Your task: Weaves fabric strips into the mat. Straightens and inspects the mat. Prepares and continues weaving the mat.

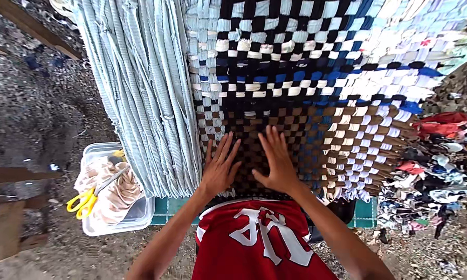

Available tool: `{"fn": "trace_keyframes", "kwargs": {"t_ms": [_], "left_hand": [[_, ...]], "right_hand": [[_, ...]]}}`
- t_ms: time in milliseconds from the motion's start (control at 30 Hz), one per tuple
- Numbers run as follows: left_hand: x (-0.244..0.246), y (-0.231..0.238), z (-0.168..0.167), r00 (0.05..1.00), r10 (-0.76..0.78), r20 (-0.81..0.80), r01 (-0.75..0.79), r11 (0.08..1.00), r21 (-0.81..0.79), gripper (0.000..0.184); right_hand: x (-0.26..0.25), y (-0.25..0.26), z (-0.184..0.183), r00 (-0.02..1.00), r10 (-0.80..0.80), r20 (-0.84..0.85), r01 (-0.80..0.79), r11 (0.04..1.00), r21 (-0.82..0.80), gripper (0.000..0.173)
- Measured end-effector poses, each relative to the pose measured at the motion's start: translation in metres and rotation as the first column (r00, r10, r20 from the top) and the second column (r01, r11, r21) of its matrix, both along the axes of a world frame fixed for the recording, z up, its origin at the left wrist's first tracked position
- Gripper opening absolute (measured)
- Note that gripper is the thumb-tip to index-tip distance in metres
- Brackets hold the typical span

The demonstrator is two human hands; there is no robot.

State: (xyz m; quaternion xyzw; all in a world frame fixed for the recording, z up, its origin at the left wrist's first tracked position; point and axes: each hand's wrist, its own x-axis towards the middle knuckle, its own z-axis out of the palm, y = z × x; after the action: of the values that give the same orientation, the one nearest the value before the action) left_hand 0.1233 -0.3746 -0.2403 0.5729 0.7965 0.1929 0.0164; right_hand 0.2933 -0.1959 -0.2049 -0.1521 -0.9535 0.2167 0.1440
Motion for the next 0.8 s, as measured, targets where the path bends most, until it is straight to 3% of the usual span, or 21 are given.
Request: {"fn": "trace_keyframes", "kwargs": {"t_ms": [67,167,467,667,800], "left_hand": [[0.001,0.001,-0.002,1.0,0.0,-0.013,0.0,1.0,-0.012,0.065],[0.001,0.001,-0.004,1.0,0.005,-0.014,-0.005,1.0,-0.02,0.066],[-0.002,0.003,-0.007,1.0,-0.001,-0.009,0.001,0.999,-0.041,0.067],[-0.003,0.002,-0.007,1.0,-0.006,-0.008,0.006,0.999,-0.044,0.068],[-0.003,0.001,-0.007,1.0,-0.006,-0.013,0.005,0.999,-0.043,0.068]], "right_hand": [[0.012,-0.027,-0.014,0.998,0.019,0.068,-0.018,1.0,-0.017,0.115],[0.02,-0.046,-0.024,0.993,-0.038,0.11,0.04,0.999,-0.018,0.108],[0.014,-0.044,-0.028,0.982,-0.086,0.171,0.096,0.994,-0.051,0.117],[0.031,-0.029,-0.023,0.993,0.022,0.12,-0.003,0.988,-0.158,0.099],[0.041,-0.028,-0.026,0.993,-0.001,0.12,0.018,0.99,-0.141,0.088]]}}
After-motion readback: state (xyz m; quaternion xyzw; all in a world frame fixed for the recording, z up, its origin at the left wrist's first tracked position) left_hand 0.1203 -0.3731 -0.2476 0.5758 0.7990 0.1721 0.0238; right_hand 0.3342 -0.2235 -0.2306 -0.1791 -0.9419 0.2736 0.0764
